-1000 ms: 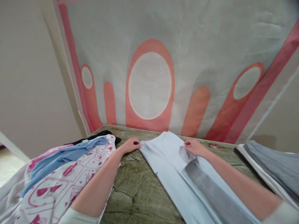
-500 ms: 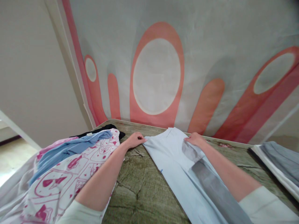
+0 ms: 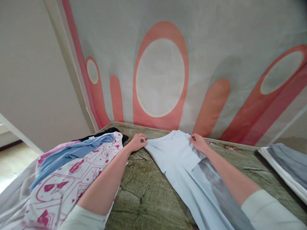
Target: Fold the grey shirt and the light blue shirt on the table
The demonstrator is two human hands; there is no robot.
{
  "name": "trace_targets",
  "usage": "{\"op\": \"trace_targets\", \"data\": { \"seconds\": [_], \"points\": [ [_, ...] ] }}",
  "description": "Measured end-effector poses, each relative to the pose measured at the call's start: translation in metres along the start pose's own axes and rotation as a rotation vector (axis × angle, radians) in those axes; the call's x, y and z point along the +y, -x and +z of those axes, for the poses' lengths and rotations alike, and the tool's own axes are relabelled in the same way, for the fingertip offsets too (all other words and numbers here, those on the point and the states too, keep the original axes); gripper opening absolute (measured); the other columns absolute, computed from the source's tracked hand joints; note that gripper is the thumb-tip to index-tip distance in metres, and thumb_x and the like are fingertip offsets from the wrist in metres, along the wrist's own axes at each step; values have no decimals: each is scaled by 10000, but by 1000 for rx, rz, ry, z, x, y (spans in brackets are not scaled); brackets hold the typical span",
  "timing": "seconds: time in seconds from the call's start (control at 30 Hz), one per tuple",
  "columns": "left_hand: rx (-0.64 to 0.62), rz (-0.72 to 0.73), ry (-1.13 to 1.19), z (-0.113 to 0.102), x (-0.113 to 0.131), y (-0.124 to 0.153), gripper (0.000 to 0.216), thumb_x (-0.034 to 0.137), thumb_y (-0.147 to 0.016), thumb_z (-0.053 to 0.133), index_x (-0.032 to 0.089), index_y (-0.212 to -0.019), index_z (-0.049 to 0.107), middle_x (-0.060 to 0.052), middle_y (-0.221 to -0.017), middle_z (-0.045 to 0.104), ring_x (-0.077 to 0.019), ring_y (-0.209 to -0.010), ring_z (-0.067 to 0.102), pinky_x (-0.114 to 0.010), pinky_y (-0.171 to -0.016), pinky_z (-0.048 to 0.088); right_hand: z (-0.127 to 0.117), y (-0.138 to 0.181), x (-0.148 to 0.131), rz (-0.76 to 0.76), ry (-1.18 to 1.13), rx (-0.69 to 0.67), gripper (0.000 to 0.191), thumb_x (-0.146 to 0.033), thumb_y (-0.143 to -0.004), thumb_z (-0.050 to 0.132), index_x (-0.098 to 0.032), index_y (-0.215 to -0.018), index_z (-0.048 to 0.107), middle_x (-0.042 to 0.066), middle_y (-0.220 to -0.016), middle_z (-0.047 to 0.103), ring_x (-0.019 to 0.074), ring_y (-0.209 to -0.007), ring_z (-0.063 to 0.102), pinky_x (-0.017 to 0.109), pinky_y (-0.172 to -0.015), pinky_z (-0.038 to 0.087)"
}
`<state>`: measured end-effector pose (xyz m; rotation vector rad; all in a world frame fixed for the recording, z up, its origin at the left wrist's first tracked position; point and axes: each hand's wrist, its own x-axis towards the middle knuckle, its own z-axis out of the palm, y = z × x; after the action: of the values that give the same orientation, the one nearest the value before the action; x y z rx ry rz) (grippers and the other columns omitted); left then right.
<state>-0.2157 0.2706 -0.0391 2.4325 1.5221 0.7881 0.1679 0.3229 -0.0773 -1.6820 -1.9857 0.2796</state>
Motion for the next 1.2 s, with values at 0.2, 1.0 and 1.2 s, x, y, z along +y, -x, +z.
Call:
{"op": "trace_targets", "data": {
  "seconds": [0.2, 1.0, 1.2],
  "points": [
    [-43, -13, 51, -8, 4, 4, 249, 363, -722, 604, 169, -566, 602, -59, -1017, 611, -184, -939, 566, -313, -893, 394, 2, -1, -1, 5, 21, 4, 173, -262, -854, 460, -163, -890, 596, 86, -867, 670, 195, -797, 601, 259, -654, 385],
    [-331, -51, -341, 62, 131, 18, 680, 630, -858, 225, 200, -1383, 265, -115, -1471, 191, -343, -1330, 164, -570, -1008, 166, -61, 167, 5, -365, 276, -179, 559, -427, -916, 282, -163, -1406, 239, 88, -1463, 251, 218, -1334, 222, 416, -1079, 222],
    [-364, 99, -370, 68, 114, -8, 640, 623, -870, 184, 266, -1399, 228, -59, -1490, 135, -294, -1350, 115, -543, -1035, 106, -78, 175, 20, -312, 311, -302, 606, -496, -909, 244, -189, -1427, 184, 59, -1479, 199, 211, -1349, 173, 431, -1098, 142]
  ]
}}
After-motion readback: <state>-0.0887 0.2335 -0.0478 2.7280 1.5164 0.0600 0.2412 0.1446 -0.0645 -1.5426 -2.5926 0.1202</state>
